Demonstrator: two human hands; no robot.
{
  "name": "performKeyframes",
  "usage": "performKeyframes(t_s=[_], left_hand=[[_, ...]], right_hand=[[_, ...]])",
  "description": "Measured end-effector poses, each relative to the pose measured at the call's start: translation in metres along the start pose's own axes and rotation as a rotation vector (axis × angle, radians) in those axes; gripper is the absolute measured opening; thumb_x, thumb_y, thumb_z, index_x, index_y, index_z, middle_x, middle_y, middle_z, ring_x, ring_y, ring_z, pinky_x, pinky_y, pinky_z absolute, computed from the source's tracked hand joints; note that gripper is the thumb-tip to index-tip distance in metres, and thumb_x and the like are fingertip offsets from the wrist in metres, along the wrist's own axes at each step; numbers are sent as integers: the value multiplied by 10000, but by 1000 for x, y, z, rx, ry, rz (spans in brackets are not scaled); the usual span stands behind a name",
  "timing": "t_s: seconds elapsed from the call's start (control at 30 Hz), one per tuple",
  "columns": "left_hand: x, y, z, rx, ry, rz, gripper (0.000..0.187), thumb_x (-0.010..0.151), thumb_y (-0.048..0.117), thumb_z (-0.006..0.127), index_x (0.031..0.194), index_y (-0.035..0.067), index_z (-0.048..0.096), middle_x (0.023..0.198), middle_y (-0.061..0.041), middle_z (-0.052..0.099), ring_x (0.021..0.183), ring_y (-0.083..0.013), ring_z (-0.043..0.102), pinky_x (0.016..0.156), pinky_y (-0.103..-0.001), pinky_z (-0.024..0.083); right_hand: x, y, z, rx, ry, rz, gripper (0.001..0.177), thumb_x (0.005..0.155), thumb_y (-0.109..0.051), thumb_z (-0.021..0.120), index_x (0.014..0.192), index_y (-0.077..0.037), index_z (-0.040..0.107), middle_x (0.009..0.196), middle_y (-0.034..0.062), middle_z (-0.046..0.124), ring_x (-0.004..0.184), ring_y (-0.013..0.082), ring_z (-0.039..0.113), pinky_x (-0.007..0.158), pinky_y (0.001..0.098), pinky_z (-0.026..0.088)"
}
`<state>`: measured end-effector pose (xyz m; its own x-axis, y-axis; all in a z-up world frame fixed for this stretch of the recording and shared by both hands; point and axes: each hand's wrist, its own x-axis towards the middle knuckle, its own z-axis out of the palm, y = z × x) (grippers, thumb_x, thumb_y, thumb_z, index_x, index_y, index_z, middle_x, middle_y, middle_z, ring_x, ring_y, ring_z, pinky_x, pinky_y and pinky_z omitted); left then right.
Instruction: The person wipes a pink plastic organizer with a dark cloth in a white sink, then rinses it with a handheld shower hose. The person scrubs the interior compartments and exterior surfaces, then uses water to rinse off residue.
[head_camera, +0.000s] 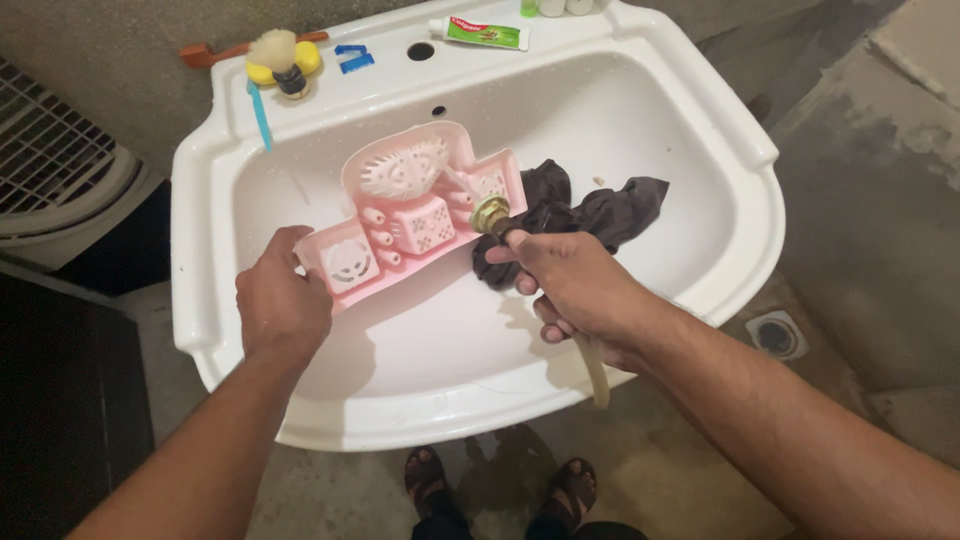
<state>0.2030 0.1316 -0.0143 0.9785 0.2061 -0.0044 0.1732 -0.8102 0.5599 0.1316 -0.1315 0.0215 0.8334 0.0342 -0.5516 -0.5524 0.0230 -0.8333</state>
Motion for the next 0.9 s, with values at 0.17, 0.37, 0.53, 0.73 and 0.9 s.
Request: performKeyframes(t_s=[0.17,0.37,0.53,0.73,0.9], left_hand=[[-1,2,0,22,-1,-30,486,925,3,618,1381,171,603,1175,-178,716,995,-327,724,904,-471,555],[-1,2,0,7,0,-24,485,923,-3,615,1376,171,610,1181,-176,710,988,-324,725,899,-466,559],[0,1,1,7,1,0,483,923,-3,616,1375,166,613,1170,-172,723,967,-328,733,895,-466,564],[-3,1,1,9,0,-1,472,924,13,621,1370,167,613,1133,-178,729,964,-333,733,881,-475,559],[0,0,1,123,-57,20,484,916,57,653,1382,144,553,1043,-230,737,994,-395,710,889,-513,546]], right_hand=[[1,0,0,-20,4,-3,496,1026,-388,447,1282,-30,675,711,-32,419,483,92,309,453,279,346],[2,0,-1,-11,-13,-9,488,1030,-385,445,1284,-31,665,713,-30,414,484,94,310,459,282,349],[0,-5,-2,-26,-5,2,484,1030,-371,440,1291,-34,667,718,-30,420,485,94,311,461,281,351],[-1,-4,-1,-23,-6,13,487,1031,-377,435,1288,-33,665,721,-32,417,483,91,306,459,279,349],[0,-2,-2,-21,-28,16,486,1030,-385,433,1284,-43,668,723,-34,418,478,85,311,455,273,354]])
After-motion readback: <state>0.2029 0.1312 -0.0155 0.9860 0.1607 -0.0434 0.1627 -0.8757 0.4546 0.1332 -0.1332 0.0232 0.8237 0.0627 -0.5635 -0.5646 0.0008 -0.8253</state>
